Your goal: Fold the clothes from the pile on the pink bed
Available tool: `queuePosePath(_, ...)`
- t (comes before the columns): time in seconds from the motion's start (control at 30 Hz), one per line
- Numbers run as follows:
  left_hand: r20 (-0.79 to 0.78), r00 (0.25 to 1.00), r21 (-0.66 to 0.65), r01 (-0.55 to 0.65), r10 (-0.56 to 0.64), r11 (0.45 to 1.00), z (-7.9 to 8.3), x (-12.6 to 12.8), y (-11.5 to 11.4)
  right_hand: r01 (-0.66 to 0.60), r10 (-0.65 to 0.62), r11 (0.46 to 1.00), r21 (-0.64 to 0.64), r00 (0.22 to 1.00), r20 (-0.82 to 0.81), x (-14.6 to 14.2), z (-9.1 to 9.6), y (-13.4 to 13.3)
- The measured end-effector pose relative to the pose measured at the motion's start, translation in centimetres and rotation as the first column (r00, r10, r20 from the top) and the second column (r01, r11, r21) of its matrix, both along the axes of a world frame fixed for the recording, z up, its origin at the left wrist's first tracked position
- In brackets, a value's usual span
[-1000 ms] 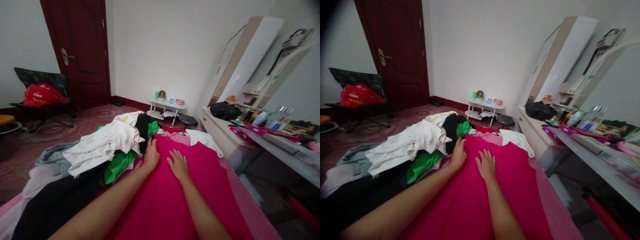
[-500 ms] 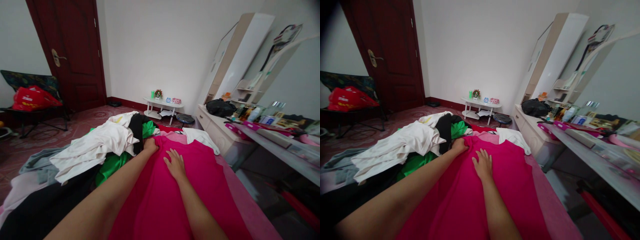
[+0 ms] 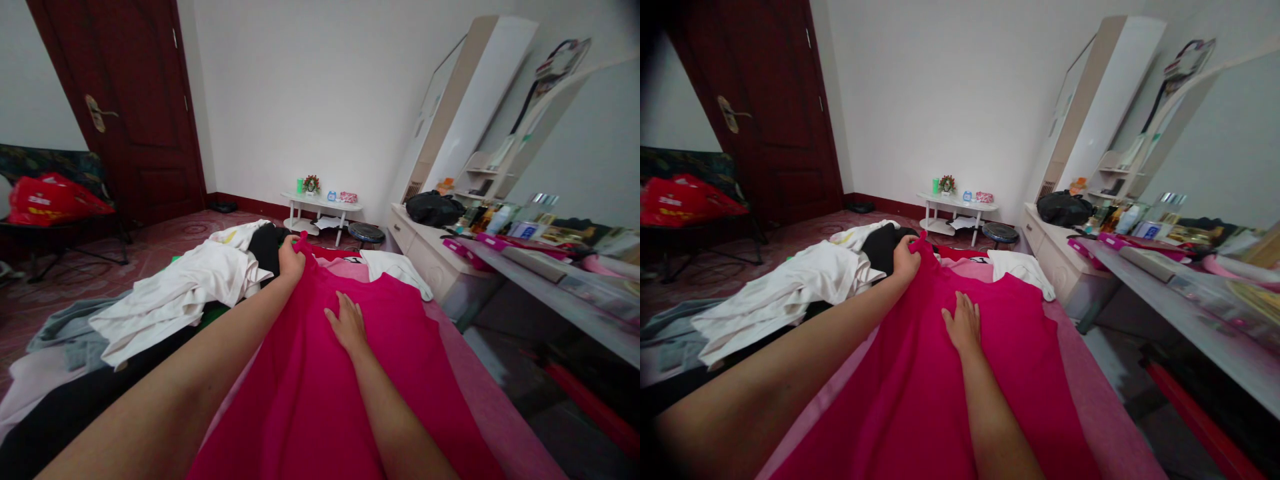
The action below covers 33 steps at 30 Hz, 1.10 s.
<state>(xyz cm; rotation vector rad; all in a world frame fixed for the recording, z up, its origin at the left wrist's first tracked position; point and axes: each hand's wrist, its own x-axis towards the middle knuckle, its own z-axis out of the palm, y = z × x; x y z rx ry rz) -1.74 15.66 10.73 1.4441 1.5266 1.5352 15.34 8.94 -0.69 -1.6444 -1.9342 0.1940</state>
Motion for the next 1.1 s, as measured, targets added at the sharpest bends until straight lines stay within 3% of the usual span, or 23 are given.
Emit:
queuePosePath(0.13,-0.108,0.953,0.037,0.287,-0.282,0.957,0.7,3.9,-2.9,0.017,0.020,0.995,0.102,0.935,-0.353,0.8,-0.8,1.0)
queuePosePath(0.23,-0.270,0.772,0.006,0.598,-0.575,0.801,0.7,5.7,-7.0,0.089,0.003,0.986,0.138,0.831,-0.557,1.8,-1.2,1.6)
queuePosePath(0.3,-0.419,0.657,-0.069,0.665,-0.627,0.744,0.1,4.8,-10.2,0.143,-0.037,0.980,0.137,0.809,-0.586,2.3,-1.3,1.7)
queuePosePath(0.37,-0.556,0.620,-0.163,0.572,-0.554,0.804,-1.0,2.2,-13.3,0.196,-0.082,0.973,0.125,0.793,-0.604,2.7,-1.1,1.5)
queuePosePath(0.47,-0.692,0.559,-0.315,0.334,-0.456,0.888,-2.9,-3.0,-17.5,0.258,-0.157,0.962,0.086,0.784,-0.600,2.9,-0.6,1.2)
queuePosePath(0.57,-0.686,0.533,-0.473,0.190,-0.495,0.860,-3.7,-7.3,-21.8,0.290,-0.208,0.955,0.053,0.790,-0.576,2.9,0.1,1.0)
queuePosePath(0.7,-0.623,0.556,-0.595,0.120,-0.550,0.795,-3.3,-10.3,-27.4,0.299,-0.254,0.954,0.019,0.841,-0.479,2.3,0.5,0.7)
queuePosePath(0.83,-0.547,0.570,-0.701,0.088,-0.613,0.707,-3.7,-12.1,-31.3,0.250,-0.231,0.968,0.025,0.926,-0.298,1.3,0.7,0.0)
queuePosePath(0.93,-0.494,0.615,-0.710,0.123,-0.615,0.693,-3.7,-12.6,-33.0,0.193,-0.183,0.980,0.045,0.967,-0.177,0.9,1.0,-0.1)
queuePosePath(1.03,-0.403,0.692,-0.693,0.197,-0.599,0.693,-2.1,-12.2,-33.8,0.192,-0.187,0.981,0.040,0.977,-0.102,1.0,2.2,0.4)
queuePosePath(1.1,-0.352,0.699,-0.675,0.271,-0.622,0.687,-0.1,-11.3,-34.2,0.223,-0.219,0.974,0.036,0.972,-0.080,1.3,3.7,1.3)
